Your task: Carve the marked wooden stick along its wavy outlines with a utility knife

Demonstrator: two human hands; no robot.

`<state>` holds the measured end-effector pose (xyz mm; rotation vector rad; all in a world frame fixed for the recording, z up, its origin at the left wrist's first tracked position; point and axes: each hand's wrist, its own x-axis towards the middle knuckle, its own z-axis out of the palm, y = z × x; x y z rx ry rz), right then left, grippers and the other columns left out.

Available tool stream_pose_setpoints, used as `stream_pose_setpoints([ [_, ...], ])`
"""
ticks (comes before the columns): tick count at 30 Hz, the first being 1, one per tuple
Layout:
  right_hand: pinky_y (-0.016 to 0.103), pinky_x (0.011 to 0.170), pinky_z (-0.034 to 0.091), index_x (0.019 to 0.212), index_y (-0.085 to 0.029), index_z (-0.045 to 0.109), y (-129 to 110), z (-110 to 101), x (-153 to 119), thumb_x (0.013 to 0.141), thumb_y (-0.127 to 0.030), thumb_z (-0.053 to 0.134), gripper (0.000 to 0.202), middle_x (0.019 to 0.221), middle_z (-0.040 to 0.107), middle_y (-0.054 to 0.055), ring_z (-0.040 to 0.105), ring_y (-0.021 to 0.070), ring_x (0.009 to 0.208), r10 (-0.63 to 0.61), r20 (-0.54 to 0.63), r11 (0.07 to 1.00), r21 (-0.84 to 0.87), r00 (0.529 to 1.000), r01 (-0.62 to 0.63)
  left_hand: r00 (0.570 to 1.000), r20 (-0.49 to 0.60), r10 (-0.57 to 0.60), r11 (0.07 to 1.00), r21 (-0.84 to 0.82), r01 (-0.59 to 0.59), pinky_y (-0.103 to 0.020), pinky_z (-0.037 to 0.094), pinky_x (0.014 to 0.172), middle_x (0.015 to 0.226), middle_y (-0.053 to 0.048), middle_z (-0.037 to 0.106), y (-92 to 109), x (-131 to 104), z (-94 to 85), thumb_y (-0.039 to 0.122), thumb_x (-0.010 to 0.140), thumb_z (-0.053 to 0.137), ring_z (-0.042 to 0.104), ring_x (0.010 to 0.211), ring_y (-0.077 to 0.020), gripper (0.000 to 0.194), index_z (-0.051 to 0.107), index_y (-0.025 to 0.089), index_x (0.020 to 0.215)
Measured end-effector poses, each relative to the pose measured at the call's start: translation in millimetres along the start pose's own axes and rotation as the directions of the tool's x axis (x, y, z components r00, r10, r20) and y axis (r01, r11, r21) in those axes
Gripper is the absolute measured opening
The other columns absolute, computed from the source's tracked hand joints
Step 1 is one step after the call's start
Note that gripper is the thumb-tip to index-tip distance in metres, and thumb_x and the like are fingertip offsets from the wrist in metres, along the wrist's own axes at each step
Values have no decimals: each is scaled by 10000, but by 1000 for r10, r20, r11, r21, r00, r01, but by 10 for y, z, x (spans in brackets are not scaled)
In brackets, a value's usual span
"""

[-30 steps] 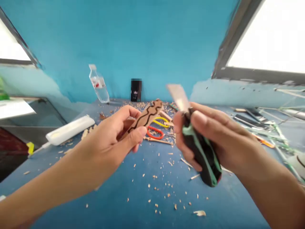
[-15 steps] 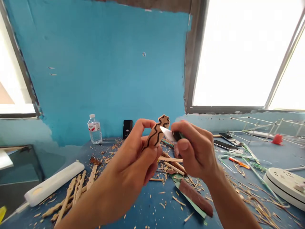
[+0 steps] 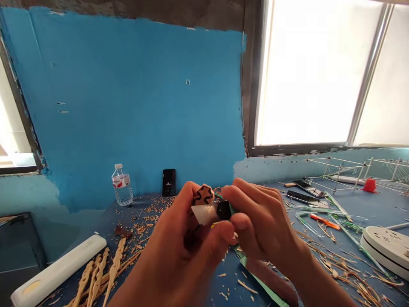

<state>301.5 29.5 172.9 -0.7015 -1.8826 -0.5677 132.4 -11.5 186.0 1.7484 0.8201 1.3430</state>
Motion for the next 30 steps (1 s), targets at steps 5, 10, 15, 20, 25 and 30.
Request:
stream_pose_setpoints([
  [5, 309, 525, 216, 728, -220, 420, 8, 61, -14, 1075, -330, 338, 373, 627, 348, -54, 274, 101, 504, 50, -41, 999, -8, 998, -51, 994, 34, 100, 938, 331, -106, -226, 404, 534, 712, 55, 473, -119, 130, -112, 501, 992, 546, 436, 599, -103, 292, 497, 242, 866],
  [10, 318, 535, 212, 703, -217, 420, -25, 233, -16, 1058, -304, 356, 371, 611, 343, -56, 266, 104, 509, 88, -213, 985, -126, 973, -117, 990, -79, 113, 957, 275, -87, -217, 333, 445, 641, 79, 382, -219, 178, -19, 456, 1016, 506, 333, 506, -88, 292, 469, 240, 822],
  [15, 325, 551, 221, 707, -219, 422, 2, 335, -22, 1056, -305, 358, 365, 620, 361, -45, 279, 114, 533, 67, -286, 978, -173, 956, -121, 996, -73, -48, 997, -62, 44, -213, 192, 363, 556, 110, 260, -230, 183, 89, 523, 982, 562, 209, 423, -70, 384, 396, 249, 770],
  [20, 300, 526, 263, 770, -222, 456, 113, 272, -13, 1080, -298, 349, 336, 622, 387, -52, 325, 97, 515, 217, -218, 953, 258, 951, -159, 987, -73, -144, 988, -73, 139, -197, 190, 401, 584, 104, 326, -60, 155, 43, 502, 844, 764, 219, 474, -57, 448, 417, 232, 754],
  [25, 290, 506, 248, 763, -211, 498, 137, 179, 8, 1067, -312, 388, 339, 600, 408, -58, 322, 84, 503, 146, -31, 930, 346, 989, -126, 966, -93, -240, 969, -84, 232, -180, 238, 494, 607, 105, 322, 127, 100, 19, 385, 692, 889, 247, 563, -64, 525, 395, 212, 717],
  [30, 290, 508, 217, 706, -214, 439, 17, 114, -2, 1038, -336, 410, 355, 601, 397, -59, 290, 84, 503, 140, 8, 955, 262, 990, -137, 978, 10, -209, 972, -103, 209, -175, 312, 549, 664, 88, 392, 149, 105, 33, 230, 718, 875, 310, 618, -75, 403, 473, 198, 729],
])
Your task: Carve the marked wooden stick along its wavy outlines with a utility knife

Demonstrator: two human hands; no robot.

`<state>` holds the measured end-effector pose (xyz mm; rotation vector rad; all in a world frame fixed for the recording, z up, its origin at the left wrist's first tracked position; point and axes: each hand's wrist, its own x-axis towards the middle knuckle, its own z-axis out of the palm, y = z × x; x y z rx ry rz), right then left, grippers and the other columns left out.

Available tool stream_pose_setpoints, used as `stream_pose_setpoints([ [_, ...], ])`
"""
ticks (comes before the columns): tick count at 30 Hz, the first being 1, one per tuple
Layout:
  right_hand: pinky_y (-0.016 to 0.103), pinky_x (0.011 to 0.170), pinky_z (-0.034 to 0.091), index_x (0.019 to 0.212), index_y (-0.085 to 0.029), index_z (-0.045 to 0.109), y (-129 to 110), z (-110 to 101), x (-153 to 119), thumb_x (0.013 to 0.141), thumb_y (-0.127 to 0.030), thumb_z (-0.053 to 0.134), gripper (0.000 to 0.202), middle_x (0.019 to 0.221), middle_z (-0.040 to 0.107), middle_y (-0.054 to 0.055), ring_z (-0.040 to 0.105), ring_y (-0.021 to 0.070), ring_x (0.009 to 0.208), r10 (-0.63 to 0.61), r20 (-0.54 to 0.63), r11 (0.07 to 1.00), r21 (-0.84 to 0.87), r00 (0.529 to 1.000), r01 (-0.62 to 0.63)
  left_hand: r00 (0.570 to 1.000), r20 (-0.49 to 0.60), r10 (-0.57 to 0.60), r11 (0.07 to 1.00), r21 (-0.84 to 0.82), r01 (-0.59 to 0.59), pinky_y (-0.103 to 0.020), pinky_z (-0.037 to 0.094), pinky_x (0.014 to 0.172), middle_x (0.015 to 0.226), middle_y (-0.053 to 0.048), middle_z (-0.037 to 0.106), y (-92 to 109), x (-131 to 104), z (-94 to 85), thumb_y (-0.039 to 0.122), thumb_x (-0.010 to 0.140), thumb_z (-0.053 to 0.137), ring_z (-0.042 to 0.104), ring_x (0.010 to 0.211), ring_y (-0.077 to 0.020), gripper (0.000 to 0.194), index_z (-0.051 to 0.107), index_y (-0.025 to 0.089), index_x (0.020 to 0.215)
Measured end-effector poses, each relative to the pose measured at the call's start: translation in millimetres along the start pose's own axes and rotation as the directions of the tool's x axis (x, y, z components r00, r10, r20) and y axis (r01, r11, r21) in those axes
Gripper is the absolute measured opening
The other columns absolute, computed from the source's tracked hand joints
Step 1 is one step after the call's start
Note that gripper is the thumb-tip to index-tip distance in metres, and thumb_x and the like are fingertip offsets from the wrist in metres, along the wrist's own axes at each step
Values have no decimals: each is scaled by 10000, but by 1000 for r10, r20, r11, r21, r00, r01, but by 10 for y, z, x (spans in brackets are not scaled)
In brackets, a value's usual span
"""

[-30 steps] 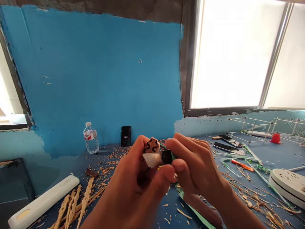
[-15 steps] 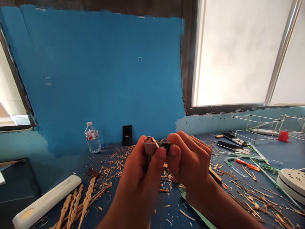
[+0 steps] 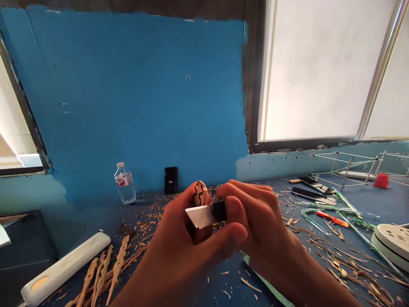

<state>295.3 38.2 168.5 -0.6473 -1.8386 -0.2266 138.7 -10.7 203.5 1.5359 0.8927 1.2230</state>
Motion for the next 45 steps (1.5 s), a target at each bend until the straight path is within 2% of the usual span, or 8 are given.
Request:
stream_pose_setpoints([
  [9, 289, 498, 225, 675, -210, 391, -51, -89, 12, 1041, -304, 401, 378, 578, 400, -55, 325, 77, 482, -4, 77, 1000, -13, 997, 5, 996, 5, 87, 993, 77, -88, -190, 313, 513, 654, 81, 372, -69, -26, -11, 349, 897, 724, 249, 572, -90, 274, 509, 222, 784],
  [14, 289, 494, 221, 669, -214, 352, -59, 20, -6, 1029, -290, 379, 369, 573, 354, -53, 289, 84, 482, 36, -39, 993, -111, 999, -40, 981, 123, 150, 981, 104, -164, -175, 283, 479, 683, 73, 376, -228, 110, -122, 439, 914, 714, 279, 580, -86, 376, 435, 226, 778],
  [26, 321, 506, 214, 687, -217, 436, -32, 164, -26, 1045, -291, 368, 372, 578, 398, -50, 265, 100, 483, -4, -158, 935, -352, 987, -53, 992, 119, 38, 988, -151, -20, -149, 204, 402, 555, 115, 269, -282, 201, -41, 486, 934, 688, 216, 479, -61, 416, 384, 241, 790],
  [32, 343, 545, 216, 723, -223, 478, 41, 228, 19, 1061, -324, 378, 367, 619, 448, -23, 297, 125, 531, -41, -279, 869, -483, 960, -103, 999, 38, 37, 998, -43, -35, -170, 188, 361, 524, 112, 293, -305, 213, 13, 511, 953, 639, 220, 421, -57, 414, 398, 238, 757],
  [35, 334, 539, 233, 783, -224, 517, 169, 131, 81, 1091, -376, 349, 382, 614, 443, -28, 318, 122, 530, 40, -342, 913, -370, 939, -174, 999, 52, 17, 999, 29, -18, -165, 224, 390, 575, 103, 322, -321, 168, 51, 573, 948, 616, 242, 458, -55, 451, 394, 231, 756],
  [40, 306, 480, 245, 950, -234, 551, 372, -173, 108, 1075, -588, 336, 432, 636, 441, -50, 354, 106, 514, 304, -4, 935, 195, 953, -298, 987, 162, 12, 995, -96, 4, -161, 212, 424, 646, 103, 312, -301, 95, 37, 490, 968, 629, 214, 504, -58, 297, 471, 246, 907],
  [43, 296, 487, 263, 939, -230, 555, 342, -277, 78, 1063, -611, 356, 447, 644, 447, -52, 356, 101, 527, 200, 202, 910, 324, 959, -258, 988, 153, 28, 995, -94, -14, -158, 231, 436, 680, 96, 337, -252, 67, -1, 448, 946, 673, 232, 526, -61, 280, 469, 256, 949],
  [45, 287, 504, 279, 864, -216, 567, 272, -285, 62, 1083, -542, 364, 442, 598, 411, -63, 337, 89, 516, 83, 224, 940, 305, 971, -151, 991, 125, 44, 999, 4, -45, -161, 288, 462, 679, 89, 367, -219, 51, -22, 408, 860, 777, 293, 554, -68, 365, 451, 247, 886],
])
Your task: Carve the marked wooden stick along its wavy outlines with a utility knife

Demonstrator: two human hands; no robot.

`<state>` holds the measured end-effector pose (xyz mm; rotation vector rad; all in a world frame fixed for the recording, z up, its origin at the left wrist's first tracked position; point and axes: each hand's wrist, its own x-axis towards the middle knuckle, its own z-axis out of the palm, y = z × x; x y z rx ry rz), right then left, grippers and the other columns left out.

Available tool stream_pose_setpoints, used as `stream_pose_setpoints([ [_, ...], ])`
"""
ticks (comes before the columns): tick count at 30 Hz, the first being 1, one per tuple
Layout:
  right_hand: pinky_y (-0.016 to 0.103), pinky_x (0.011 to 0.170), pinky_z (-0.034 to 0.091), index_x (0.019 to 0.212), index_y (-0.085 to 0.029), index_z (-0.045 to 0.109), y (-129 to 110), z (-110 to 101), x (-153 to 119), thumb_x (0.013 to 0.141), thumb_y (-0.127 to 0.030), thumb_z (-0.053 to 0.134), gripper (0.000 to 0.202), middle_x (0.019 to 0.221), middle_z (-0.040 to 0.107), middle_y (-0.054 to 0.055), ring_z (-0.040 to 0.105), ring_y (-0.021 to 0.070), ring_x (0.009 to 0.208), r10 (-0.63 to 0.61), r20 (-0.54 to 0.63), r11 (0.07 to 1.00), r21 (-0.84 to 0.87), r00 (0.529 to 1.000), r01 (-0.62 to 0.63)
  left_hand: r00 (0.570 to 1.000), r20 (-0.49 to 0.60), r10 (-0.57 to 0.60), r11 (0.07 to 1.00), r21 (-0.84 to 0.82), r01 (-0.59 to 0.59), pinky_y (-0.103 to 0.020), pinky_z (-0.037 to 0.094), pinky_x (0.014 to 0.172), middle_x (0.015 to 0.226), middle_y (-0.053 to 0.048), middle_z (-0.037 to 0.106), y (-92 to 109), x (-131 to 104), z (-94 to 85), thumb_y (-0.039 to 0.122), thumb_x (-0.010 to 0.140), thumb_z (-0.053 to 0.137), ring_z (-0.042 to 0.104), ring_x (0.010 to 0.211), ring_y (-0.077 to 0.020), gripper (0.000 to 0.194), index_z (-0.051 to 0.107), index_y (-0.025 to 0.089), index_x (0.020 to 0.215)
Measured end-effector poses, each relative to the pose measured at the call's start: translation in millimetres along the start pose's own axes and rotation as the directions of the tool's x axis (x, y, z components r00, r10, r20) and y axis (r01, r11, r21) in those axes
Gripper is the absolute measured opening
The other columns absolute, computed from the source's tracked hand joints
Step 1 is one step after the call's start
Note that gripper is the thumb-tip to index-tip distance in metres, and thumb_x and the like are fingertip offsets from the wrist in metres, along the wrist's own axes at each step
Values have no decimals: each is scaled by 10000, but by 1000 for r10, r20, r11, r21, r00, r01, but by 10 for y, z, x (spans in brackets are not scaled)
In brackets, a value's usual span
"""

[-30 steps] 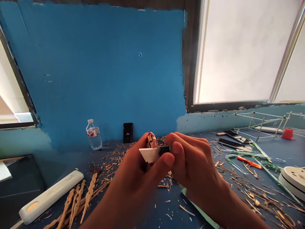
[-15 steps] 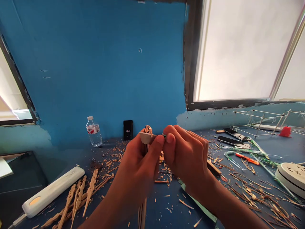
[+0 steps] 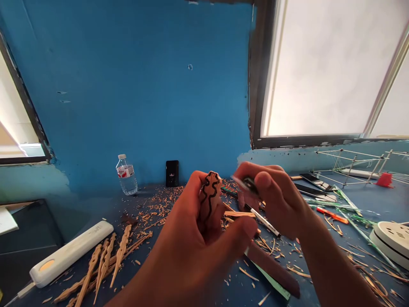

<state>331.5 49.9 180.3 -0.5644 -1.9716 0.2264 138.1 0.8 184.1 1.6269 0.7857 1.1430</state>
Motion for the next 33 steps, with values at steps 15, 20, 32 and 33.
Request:
stream_pose_setpoints([
  [15, 281, 514, 228, 729, -204, 522, -127, 200, -21, 1054, -309, 403, 362, 586, 411, -64, 287, 77, 502, -202, -95, 897, -417, 975, 146, 918, -37, 395, 756, 580, -303, -195, 342, 406, 591, 104, 467, -2, -4, -35, 366, 995, 566, 415, 459, -66, 251, 427, 249, 822],
  [20, 287, 510, 202, 677, -206, 415, -110, 322, -27, 1050, -312, 390, 389, 586, 322, -62, 233, 87, 502, -227, -219, 835, -545, 949, 74, 899, -96, 428, 725, 629, -278, -225, 368, 442, 610, 101, 460, -69, 1, -6, 390, 1024, 503, 423, 478, -73, 256, 425, 246, 827],
  [32, 310, 546, 254, 752, -213, 471, 35, 560, 10, 1058, -324, 417, 330, 646, 402, -41, 312, 101, 542, -413, -417, 750, -660, 810, 42, 937, -206, 283, 911, 364, -195, -177, 373, 475, 687, 78, 424, -100, 72, 16, 467, 1030, 498, 359, 531, -65, 333, 453, 228, 803],
  [33, 304, 542, 253, 762, -213, 478, 38, 539, 8, 1063, -336, 420, 330, 648, 394, -45, 306, 97, 541, -392, -424, 780, -624, 816, 50, 945, -208, 254, 926, 333, -175, -175, 375, 472, 674, 79, 412, -84, 70, 8, 492, 1011, 524, 349, 523, -65, 349, 451, 227, 796],
])
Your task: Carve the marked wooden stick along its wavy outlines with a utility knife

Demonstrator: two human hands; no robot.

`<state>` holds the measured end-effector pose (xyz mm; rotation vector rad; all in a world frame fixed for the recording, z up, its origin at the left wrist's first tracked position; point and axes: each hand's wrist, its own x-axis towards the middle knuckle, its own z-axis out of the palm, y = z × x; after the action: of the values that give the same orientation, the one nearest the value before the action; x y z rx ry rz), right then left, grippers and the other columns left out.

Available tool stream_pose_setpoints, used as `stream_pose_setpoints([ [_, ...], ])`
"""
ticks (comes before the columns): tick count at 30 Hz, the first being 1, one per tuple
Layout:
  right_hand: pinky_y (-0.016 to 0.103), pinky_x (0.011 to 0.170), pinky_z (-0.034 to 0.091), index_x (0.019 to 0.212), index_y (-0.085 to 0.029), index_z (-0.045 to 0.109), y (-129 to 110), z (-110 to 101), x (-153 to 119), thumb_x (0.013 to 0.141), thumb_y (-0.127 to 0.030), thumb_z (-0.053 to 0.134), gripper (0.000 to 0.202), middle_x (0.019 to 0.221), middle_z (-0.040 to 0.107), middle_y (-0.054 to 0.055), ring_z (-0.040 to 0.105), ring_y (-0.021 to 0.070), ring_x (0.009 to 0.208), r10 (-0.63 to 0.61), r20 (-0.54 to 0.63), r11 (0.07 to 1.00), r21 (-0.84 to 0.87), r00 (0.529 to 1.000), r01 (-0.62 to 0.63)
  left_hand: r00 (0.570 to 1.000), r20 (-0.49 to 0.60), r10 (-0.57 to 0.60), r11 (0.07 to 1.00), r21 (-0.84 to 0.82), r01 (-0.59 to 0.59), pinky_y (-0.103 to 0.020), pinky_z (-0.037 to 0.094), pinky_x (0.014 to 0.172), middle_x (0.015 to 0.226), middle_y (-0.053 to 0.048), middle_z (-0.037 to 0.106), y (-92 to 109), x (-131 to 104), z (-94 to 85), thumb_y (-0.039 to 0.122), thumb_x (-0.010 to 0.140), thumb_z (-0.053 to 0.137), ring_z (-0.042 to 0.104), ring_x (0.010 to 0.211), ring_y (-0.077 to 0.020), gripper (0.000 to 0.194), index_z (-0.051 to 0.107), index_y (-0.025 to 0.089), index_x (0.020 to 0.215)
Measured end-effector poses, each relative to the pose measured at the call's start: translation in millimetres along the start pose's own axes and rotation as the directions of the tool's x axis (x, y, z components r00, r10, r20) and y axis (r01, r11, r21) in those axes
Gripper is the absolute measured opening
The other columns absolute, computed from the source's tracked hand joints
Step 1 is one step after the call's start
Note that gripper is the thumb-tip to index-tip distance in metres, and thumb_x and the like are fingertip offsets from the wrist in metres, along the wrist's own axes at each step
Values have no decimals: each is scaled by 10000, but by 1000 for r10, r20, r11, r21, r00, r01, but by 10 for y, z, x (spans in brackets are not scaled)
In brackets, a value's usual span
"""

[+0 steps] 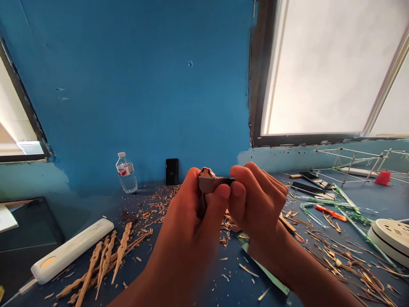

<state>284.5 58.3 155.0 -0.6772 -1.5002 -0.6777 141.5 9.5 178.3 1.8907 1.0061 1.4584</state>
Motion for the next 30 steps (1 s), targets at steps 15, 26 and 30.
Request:
stream_pose_setpoints([
  [15, 260, 491, 213, 722, -198, 465, 57, -234, 144, 1058, -350, 446, 369, 602, 411, -72, 284, 57, 510, -41, 400, 884, 442, 916, -153, 961, 259, -99, 959, -233, 161, -133, 270, 412, 575, 108, 324, 146, 0, -131, 208, 756, 816, 241, 497, -64, 369, 450, 227, 711],
  [26, 277, 490, 210, 659, -202, 420, -64, -199, 96, 1043, -313, 399, 401, 563, 366, -61, 284, 71, 479, 119, 308, 965, 189, 944, -183, 972, 236, -14, 994, -101, 39, -165, 278, 459, 651, 88, 348, 39, 40, -126, 441, 974, 632, 286, 558, -75, 346, 424, 229, 796],
  [30, 295, 499, 213, 679, -209, 428, -106, -151, 79, 1042, -301, 378, 378, 578, 367, -54, 290, 80, 483, 113, 267, 983, 112, 957, -147, 971, 214, -106, 985, -111, 132, -152, 302, 474, 664, 86, 322, 34, 56, -117, 547, 986, 569, 266, 558, -72, 416, 387, 229, 790],
])
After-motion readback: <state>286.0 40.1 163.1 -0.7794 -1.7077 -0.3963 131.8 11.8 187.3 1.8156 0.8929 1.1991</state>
